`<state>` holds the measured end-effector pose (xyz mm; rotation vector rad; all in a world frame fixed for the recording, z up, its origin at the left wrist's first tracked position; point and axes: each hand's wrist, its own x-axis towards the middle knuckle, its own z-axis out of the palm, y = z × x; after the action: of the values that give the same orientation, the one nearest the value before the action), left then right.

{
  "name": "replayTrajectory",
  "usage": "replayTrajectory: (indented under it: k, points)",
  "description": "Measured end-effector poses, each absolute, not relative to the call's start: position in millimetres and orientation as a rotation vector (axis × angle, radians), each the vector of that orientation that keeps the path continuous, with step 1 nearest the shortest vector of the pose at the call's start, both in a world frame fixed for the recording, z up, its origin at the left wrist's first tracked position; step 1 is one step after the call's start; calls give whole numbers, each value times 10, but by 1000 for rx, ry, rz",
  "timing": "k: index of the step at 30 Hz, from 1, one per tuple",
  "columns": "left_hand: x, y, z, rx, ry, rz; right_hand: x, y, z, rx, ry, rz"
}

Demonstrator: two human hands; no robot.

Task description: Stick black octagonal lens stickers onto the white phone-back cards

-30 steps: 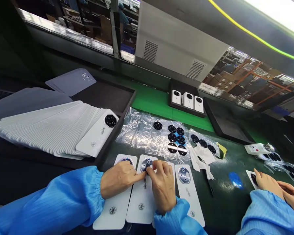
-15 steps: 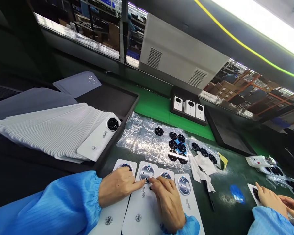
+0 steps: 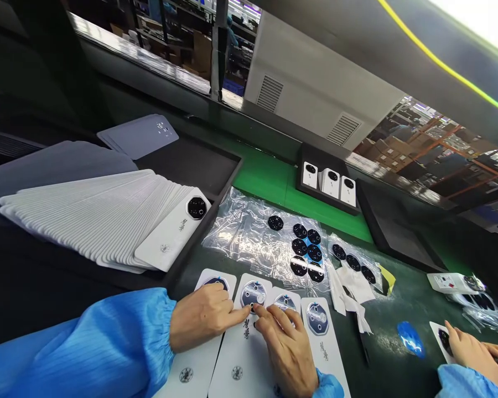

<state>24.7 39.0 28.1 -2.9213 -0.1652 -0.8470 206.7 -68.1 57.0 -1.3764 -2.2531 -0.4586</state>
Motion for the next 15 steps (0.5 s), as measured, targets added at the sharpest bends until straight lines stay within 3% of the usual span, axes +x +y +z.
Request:
replayTrajectory:
  k: [15]
  points:
    - [264,389,298,-2898,-190,-886,2041,-671,608,-1407,-2145,-354]
